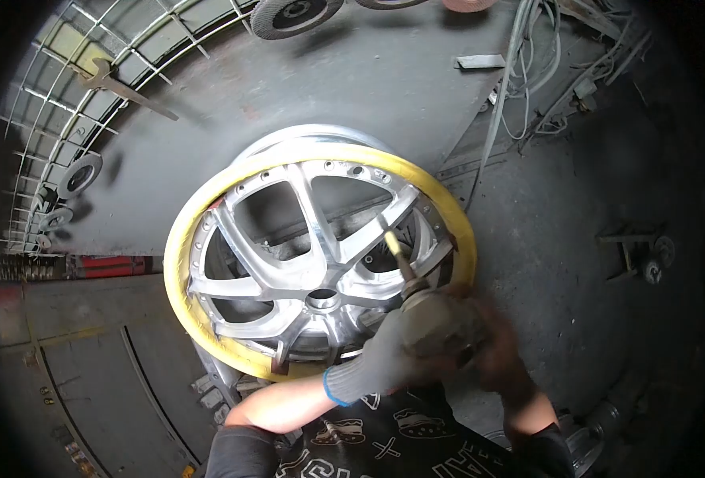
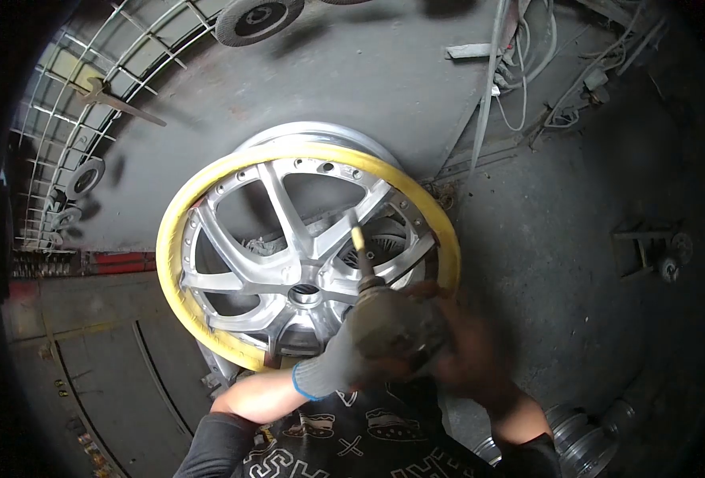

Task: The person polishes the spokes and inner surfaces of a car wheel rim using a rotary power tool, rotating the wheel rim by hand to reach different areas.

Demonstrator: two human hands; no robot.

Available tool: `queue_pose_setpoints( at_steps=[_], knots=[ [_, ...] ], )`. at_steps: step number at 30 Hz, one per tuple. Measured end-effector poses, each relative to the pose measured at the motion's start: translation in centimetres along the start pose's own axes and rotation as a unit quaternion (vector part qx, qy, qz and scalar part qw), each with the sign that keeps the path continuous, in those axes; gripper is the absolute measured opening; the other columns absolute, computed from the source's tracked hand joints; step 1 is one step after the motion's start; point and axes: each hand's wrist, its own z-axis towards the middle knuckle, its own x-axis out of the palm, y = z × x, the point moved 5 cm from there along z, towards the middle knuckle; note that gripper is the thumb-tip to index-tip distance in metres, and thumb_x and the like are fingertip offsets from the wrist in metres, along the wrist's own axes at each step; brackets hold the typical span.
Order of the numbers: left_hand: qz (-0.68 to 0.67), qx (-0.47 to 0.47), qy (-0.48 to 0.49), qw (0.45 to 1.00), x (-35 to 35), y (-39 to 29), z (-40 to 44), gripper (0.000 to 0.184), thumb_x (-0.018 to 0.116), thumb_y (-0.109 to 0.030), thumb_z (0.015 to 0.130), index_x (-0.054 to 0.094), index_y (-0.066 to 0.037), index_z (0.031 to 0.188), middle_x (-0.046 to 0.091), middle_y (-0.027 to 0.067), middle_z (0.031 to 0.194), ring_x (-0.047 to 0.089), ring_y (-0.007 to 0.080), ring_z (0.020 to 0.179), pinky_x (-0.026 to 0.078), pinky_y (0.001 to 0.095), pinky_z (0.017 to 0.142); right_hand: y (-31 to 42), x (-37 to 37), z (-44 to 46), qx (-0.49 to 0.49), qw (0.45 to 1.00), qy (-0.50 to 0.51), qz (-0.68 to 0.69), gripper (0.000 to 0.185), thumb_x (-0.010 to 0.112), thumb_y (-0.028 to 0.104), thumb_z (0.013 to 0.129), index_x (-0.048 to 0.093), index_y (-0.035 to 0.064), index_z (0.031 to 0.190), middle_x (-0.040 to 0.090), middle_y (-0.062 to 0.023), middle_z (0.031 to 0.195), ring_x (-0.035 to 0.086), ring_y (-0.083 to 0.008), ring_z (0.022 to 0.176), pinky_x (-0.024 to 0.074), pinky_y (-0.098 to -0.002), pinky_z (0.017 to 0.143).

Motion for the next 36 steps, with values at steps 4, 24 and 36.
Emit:
queue_pose_setpoints(
  at_steps=[4,24,36],
  knots=[
    [-0.121,-0.034,-0.031,0.992,-1.0,1.9,-3.9,0.070,0.075,-0.024,0.085,0.039,-0.002,0.141,0.055,0.0146,0.130,0.055,0.0224,0.120,0.046,0.0351,0.102,-0.1,3.1,-1.3,0.030,0.999,0.032,-0.031,0.050,0.066,0.016,0.080,0.054,-0.0022,0.124,0.067,-0.0247,0.104,0.068,-0.0423,0.095,0.0542,-0.0458,0.083],
    [-0.209,0.091,0.030,0.973,0.2,-0.3,5.4,0.102,0.088,-0.036,0.072,0.030,0.002,0.147,0.046,0.0111,0.142,0.047,0.0190,0.128,0.040,0.0343,0.105,-3.6,-4.4,-0.4,0.023,0.999,-0.045,-0.016,0.056,0.042,0.035,0.101,0.043,-0.0030,0.142,0.060,-0.0259,0.118,0.061,-0.0369,0.108,0.0464,-0.0434,0.092],
    [-0.187,0.012,-0.027,0.982,0.3,-4.4,2.4,0.059,0.072,-0.001,0.079,0.051,-0.003,0.134,0.064,0.0074,0.116,0.062,0.0157,0.104,0.051,0.0291,0.088,-2.7,-2.2,-0.3,0.003,0.999,-0.038,0.019,0.051,0.051,0.027,0.095,0.048,-0.0053,0.135,0.064,-0.0274,0.110,0.065,-0.0389,0.102,0.0496,-0.0440,0.089]
  ],
)
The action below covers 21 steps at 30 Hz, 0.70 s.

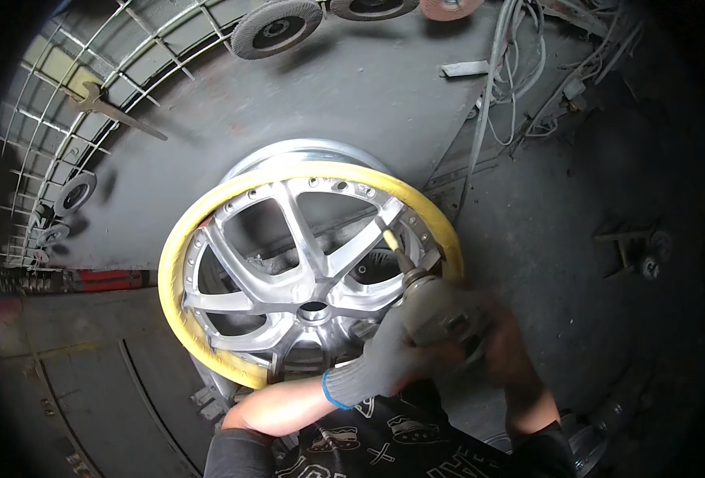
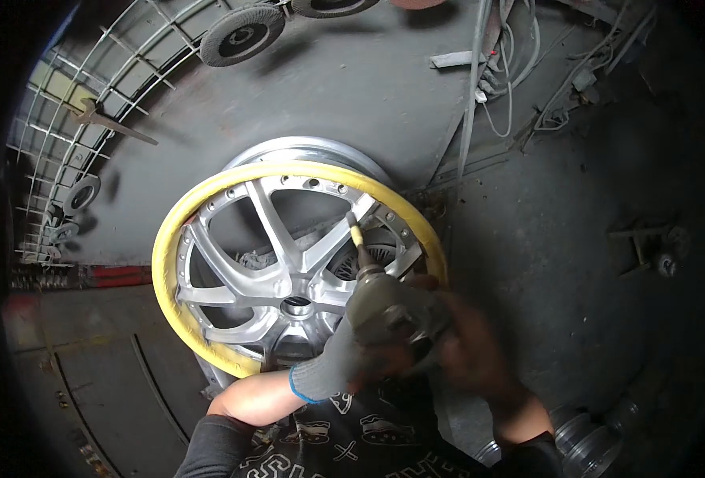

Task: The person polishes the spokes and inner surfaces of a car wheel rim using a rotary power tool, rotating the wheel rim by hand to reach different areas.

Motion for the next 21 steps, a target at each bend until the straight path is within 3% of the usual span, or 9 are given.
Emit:
queue_pose_setpoints(
  at_steps=[2,5,8,11,14,17,18,20,21],
  knots=[
    [0.020,-0.006,-0.034,0.999,-1.1,1.5,-1.7,0.061,0.071,0.002,0.078,0.050,-0.003,0.135,0.064,0.0076,0.116,0.062,0.0155,0.105,0.050,0.0287,0.088,3.3,1.0,0.5,-0.041,0.998,0.005,0.036,0.050,0.054,0.025,0.093,0.049,-0.0048,0.133,0.065,-0.0281,0.106,0.067,-0.0397,0.099,0.0516,-0.0453,0.087],
    [0.027,-0.024,-0.048,0.998,-2.9,3.9,-4.6,0.061,0.070,0.000,0.079,0.048,-0.003,0.136,0.063,0.0082,0.118,0.061,0.0160,0.107,0.050,0.0289,0.089,4.5,2.9,0.4,0.035,0.996,0.070,-0.038,0.046,0.057,0.020,0.088,0.053,-0.0020,0.127,0.068,-0.0270,0.096,0.070,-0.0402,0.089,0.0551,-0.0470,0.077],
    [0.013,-0.054,-0.054,0.997,-4.6,5.4,-7.1,0.060,0.070,-0.006,0.082,0.046,-0.003,0.138,0.061,0.0090,0.120,0.060,0.0170,0.109,0.050,0.0294,0.090,4.2,5.2,-0.6,0.087,0.991,0.103,-0.021,0.043,0.061,0.019,0.085,0.054,0.0010,0.124,0.068,-0.0248,0.087,0.070,-0.0405,0.083,0.0563,-0.0463,0.070],
    [0.019,-0.068,-0.053,0.996,-5.3,5.9,-8.4,0.061,0.069,-0.012,0.085,0.043,-0.003,0.140,0.059,0.0098,0.122,0.058,0.0180,0.111,0.050,0.0300,0.092,5.3,6.0,-0.5,0.062,0.994,0.086,-0.036,0.044,0.064,0.019,0.084,0.053,0.0018,0.123,0.068,-0.0253,0.092,0.070,-0.0401,0.085,0.0568,-0.0455,0.070],
    [0.084,-0.060,-0.027,0.994,-5.1,6.1,-7.4,0.062,0.068,-0.017,0.089,0.040,-0.003,0.142,0.057,0.0107,0.124,0.057,0.0190,0.113,0.049,0.0305,0.094,5.2,5.6,-0.3,0.050,0.994,0.097,0.016,0.047,0.066,0.019,0.084,0.052,0.0017,0.125,0.069,-0.0225,0.097,0.071,-0.0386,0.089,0.0571,-0.0439,0.074],
    [0.214,-0.023,0.023,0.976,-4.4,7.0,-4.3,0.063,0.067,-0.023,0.092,0.038,-0.003,0.144,0.056,0.0115,0.126,0.056,0.0200,0.115,0.049,0.0311,0.095,5.3,3.4,0.3,0.055,0.997,0.039,0.046,0.044,0.069,0.027,0.087,0.057,0.0005,0.120,0.067,-0.0220,0.106,0.069,-0.0380,0.093,0.0549,-0.0408,0.080],
    [0.245,-0.008,0.037,0.969,-3.9,6.8,-3.0,0.064,0.067,-0.025,0.093,0.037,-0.003,0.144,0.055,0.0117,0.127,0.056,0.0204,0.115,0.049,0.0313,0.096,6.1,2.2,1.0,-0.026,1.000,0.016,-0.004,0.048,0.070,0.029,0.086,0.057,-0.0003,0.122,0.067,-0.0212,0.108,0.069,-0.0361,0.093,0.0546,-0.0404,0.081],
    [0.213,0.016,0.056,0.975,-2.1,4.4,-0.7,0.067,0.069,-0.025,0.091,0.036,-0.003,0.145,0.054,0.0119,0.129,0.054,0.0203,0.118,0.048,0.0312,0.097,6.5,0.4,1.6,-0.107,0.993,-0.010,-0.055,0.052,0.072,0.031,0.085,0.056,-0.0011,0.123,0.066,-0.0203,0.110,0.069,-0.0343,0.093,0.0543,-0.0400,0.082],
    [0.173,0.027,0.061,0.983,-1.0,2.6,0.4,0.070,0.072,-0.023,0.088,0.036,-0.003,0.145,0.054,0.0117,0.130,0.053,0.0199,0.121,0.048,0.0309,0.098,5.9,-0.4,1.7,-0.078,0.996,0.005,-0.030,0.052,0.065,0.032,0.090,0.052,-0.0018,0.128,0.063,-0.0212,0.118,0.065,-0.0316,0.105,0.0502,-0.0394,0.091]
  ],
)
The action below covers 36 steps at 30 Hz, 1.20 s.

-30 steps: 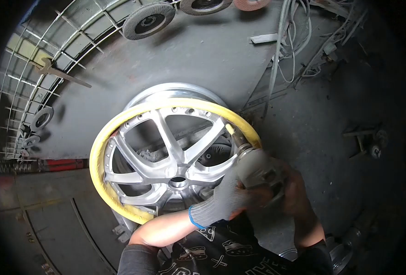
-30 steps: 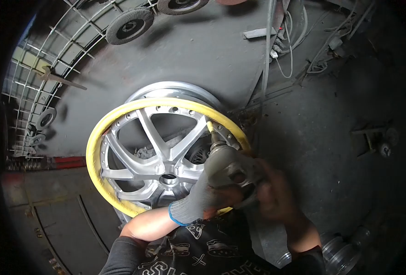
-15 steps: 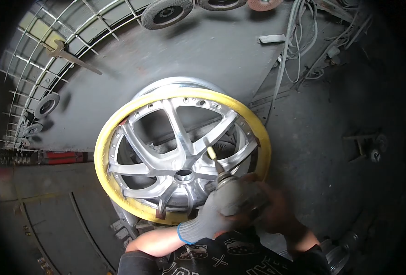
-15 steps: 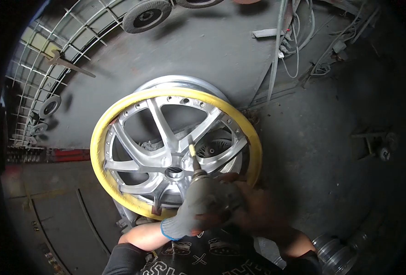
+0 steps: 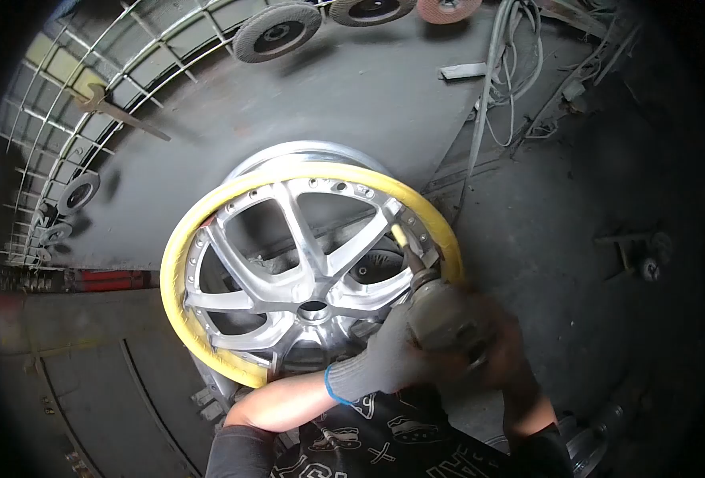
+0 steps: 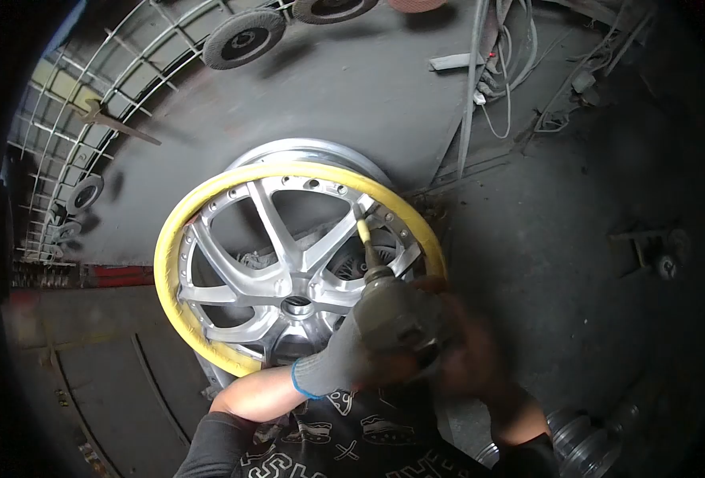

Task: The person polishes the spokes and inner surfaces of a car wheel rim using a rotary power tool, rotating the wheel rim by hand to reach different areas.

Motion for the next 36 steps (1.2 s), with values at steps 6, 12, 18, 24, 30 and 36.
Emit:
queue_pose_setpoints(
  at_steps=[6,12,18,24,30,36],
  knots=[
    [-0.360,0.158,0.060,0.918,0.7,-1.7,2.7,0.078,0.079,-0.011,0.080,0.037,-0.003,0.145,0.053,0.0100,0.135,0.050,0.0172,0.126,0.045,0.0308,0.101,-4.8,-1.3,-1.0,0.038,0.995,-0.006,0.091,0.057,0.046,0.037,0.100,0.046,-0.0050,0.137,0.057,-0.0243,0.127,0.059,-0.0330,0.118,0.0440,-0.0402,0.101],
    [-0.160,0.015,0.023,0.987,0.3,-1.1,2.2,0.066,0.077,-0.009,0.081,0.044,-0.004,0.137,0.055,0.0084,0.131,0.054,0.0170,0.121,0.048,0.0344,0.098,-9.1,-0.1,-4.5,0.111,0.990,-0.034,0.077,0.052,0.043,0.032,0.100,0.048,-0.0051,0.136,0.058,-0.0247,0.127,0.059,-0.0356,0.116,0.0446,-0.0413,0.100],
    [0.080,0.021,-0.057,0.995,0.2,1.7,-2.1,0.052,0.076,-0.014,0.082,0.052,-0.003,0.127,0.062,0.0102,0.116,0.061,0.0190,0.108,0.052,0.0332,0.087,-1.0,1.7,-1.1,0.071,0.996,0.003,0.056,0.042,0.062,0.019,0.089,0.055,-0.0014,0.126,0.065,-0.0211,0.113,0.067,-0.0308,0.104,0.0515,-0.0396,0.089],
    [-0.423,-0.123,-0.039,0.897,-0.9,4.2,-8.3,0.041,0.074,-0.012,0.083,0.057,-0.005,0.120,0.063,0.0088,0.102,0.064,0.0177,0.094,0.052,0.0274,0.078,-2.0,6.6,-3.3,0.121,0.990,0.065,0.019,0.042,0.071,0.023,0.083,0.058,0.0003,0.116,0.070,-0.0202,0.091,0.071,-0.0382,0.082,0.0562,-0.0437,0.070],
    [-0.286,-0.121,-0.073,0.948,-1.3,4.8,-8.1,0.049,0.073,-0.011,0.084,0.051,-0.004,0.127,0.061,0.0089,0.111,0.062,0.0176,0.101,0.051,0.0274,0.083,-1.9,5.8,-2.6,0.094,0.993,0.058,0.036,0.068,0.084,0.040,0.073,0.055,0.0006,0.120,0.070,-0.0214,0.091,0.071,-0.0373,0.085,0.0566,-0.0440,0.071],
    [-0.110,-0.019,-0.035,0.993,0.0,2.2,-1.1,0.058,0.071,-0.009,0.084,0.045,-0.002,0.135,0.058,0.0091,0.120,0.059,0.0175,0.108,0.050,0.0274,0.087,-0.5,0.6,0.4,0.055,0.997,0.014,0.046,0.070,0.080,0.039,0.078,0.051,-0.0004,0.129,0.069,-0.0191,0.107,0.071,-0.0280,0.095,0.0550,-0.0394,0.081]
  ],
)
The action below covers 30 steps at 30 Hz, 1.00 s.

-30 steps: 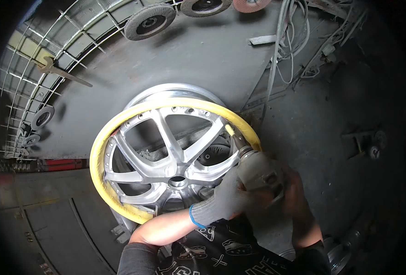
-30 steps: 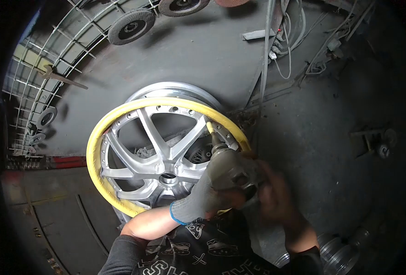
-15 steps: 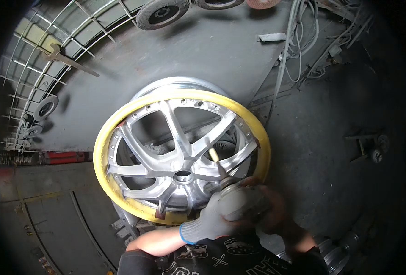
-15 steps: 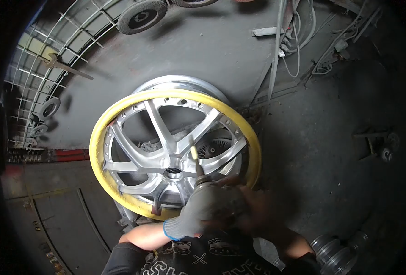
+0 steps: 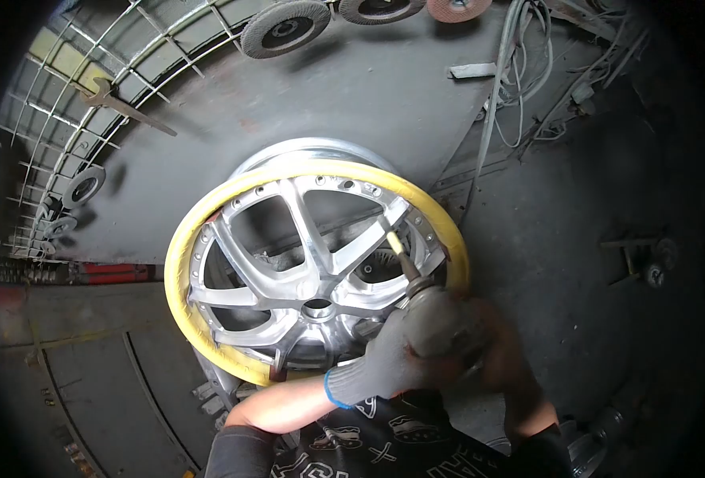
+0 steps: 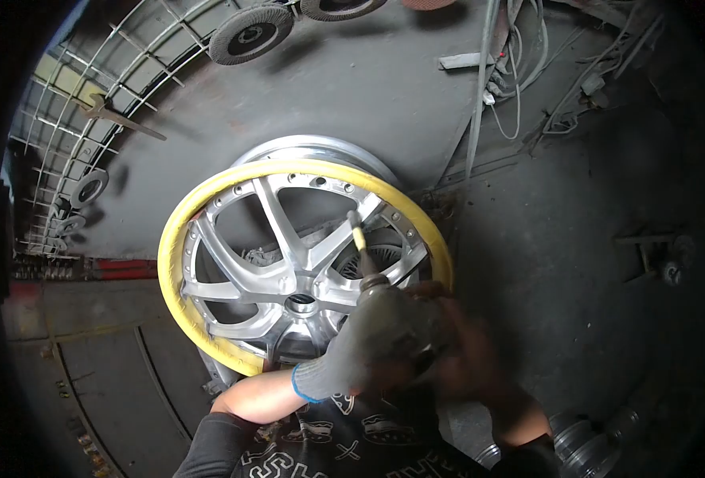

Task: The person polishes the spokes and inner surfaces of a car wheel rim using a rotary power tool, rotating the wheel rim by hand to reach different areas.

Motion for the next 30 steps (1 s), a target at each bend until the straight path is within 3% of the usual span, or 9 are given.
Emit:
queue_pose_setpoints(
  at_steps=[5,8,14,18,19,21,24,26,30],
  knots=[
    [-0.153,0.052,-0.033,0.986,0.4,1.7,2.7,0.064,0.070,-0.007,0.084,0.040,-0.001,0.141,0.056,0.0092,0.128,0.058,0.0174,0.114,0.050,0.0274,0.091,-2.5,-1.9,0.1,-0.020,0.996,0.017,0.088,0.051,0.057,0.033,0.097,0.050,-0.0011,0.134,0.066,-0.0198,0.111,0.068,-0.0291,0.093,0.0521,-0.0384,0.082],
    [-0.093,0.032,-0.050,0.994,1.1,-4.9,2.8,0.056,0.068,0.000,0.082,0.048,-0.004,0.134,0.060,0.0072,0.123,0.060,0.0156,0.108,0.050,0.0281,0.088,-3.9,-2.6,-0.1,0.018,0.995,-0.040,-0.085,0.079,0.025,0.060,0.099,0.054,-0.0074,0.129,0.067,-0.0187,0.111,0.065,-0.0264,0.107,0.0486,-0.0368,0.091],
    [-0.127,0.029,-0.067,0.989,1.1,-6.4,1.9,0.053,0.068,0.003,0.081,0.052,-0.005,0.131,0.058,0.0056,0.121,0.057,0.0145,0.111,0.048,0.0269,0.090,-3.3,-2.1,0.4,-0.038,0.993,-0.009,-0.108,0.047,0.043,0.029,0.101,0.049,-0.0020,0.136,0.062,-0.0262,0.109,0.064,-0.0380,0.099,0.0491,-0.0424,0.086],
    [-0.033,0.004,-0.047,0.998,-0.7,-3.5,-0.4,0.052,0.067,-0.008,0.086,0.048,-0.004,0.135,0.055,0.0075,0.124,0.054,0.0166,0.117,0.048,0.0300,0.095,-0.7,1.3,1.7,0.011,0.997,0.057,0.047,0.046,0.049,0.030,0.097,0.050,-0.0016,0.131,0.065,-0.0265,0.104,0.066,-0.0414,0.097,0.0518,-0.0443,0.082],
    [-0.197,-0.029,-0.040,0.979,-1.4,0.1,-0.7,0.053,0.065,-0.016,0.090,0.045,-0.004,0.138,0.055,0.0090,0.123,0.054,0.0177,0.118,0.047,0.0336,0.097,-0.5,2.1,1.7,0.026,0.995,0.059,0.070,0.048,0.052,0.031,0.095,0.049,-0.0015,0.131,0.066,-0.0266,0.102,0.067,-0.0427,0.097,0.0525,-0.0456,0.082],
    [-0.357,-0.061,-0.031,0.932,-2.5,3.9,-1.8,0.055,0.062,-0.025,0.094,0.041,-0.004,0.140,0.054,0.0106,0.123,0.053,0.0188,0.119,0.047,0.0373,0.100,0.5,3.0,1.4,0.107,0.989,0.099,0.022,0.050,0.054,0.030,0.094,0.047,-0.0015,0.132,0.066,-0.0267,0.102,0.066,-0.0437,0.098,0.0523,-0.0474,0.082],
    [-0.802,-0.062,0.260,0.535,-2.3,2.2,-3.9,0.053,0.053,-0.026,0.101,0.031,-0.003,0.143,0.054,0.0193,0.120,0.061,0.0322,0.105,0.056,0.0438,0.082,0.3,4.5,0.8,0.175,0.973,0.147,-0.022,0.054,0.057,0.031,0.091,0.044,-0.0014,0.133,0.066,-0.0274,0.102,0.066,-0.0450,0.099,0.0521,-0.0499,0.083],
    [-0.584,-0.106,-0.008,0.805,-3.6,3.5,-5.8,0.053,0.052,-0.026,0.101,0.031,-0.003,0.144,0.054,0.0177,0.121,0.062,0.0291,0.101,0.055,0.0412,0.081,0.1,5.0,0.7,0.163,0.974,0.156,-0.018,0.056,0.058,0.031,0.090,0.043,-0.0012,0.133,0.066,-0.0280,0.103,0.066,-0.0453,0.099,0.0520,-0.0507,0.083],
    [-0.338,-0.081,-0.055,0.936,-3.6,2.2,-4.6,0.052,0.052,-0.026,0.102,0.032,-0.004,0.145,0.054,0.0146,0.122,0.062,0.0230,0.095,0.054,0.0361,0.079,-1.2,4.4,0.2,0.117,0.984,0.129,-0.026,0.059,0.059,0.036,0.089,0.044,-0.0011,0.131,0.066,-0.0282,0.098,0.066,-0.0461,0.094,0.0525,-0.0510,0.078]
  ],
)
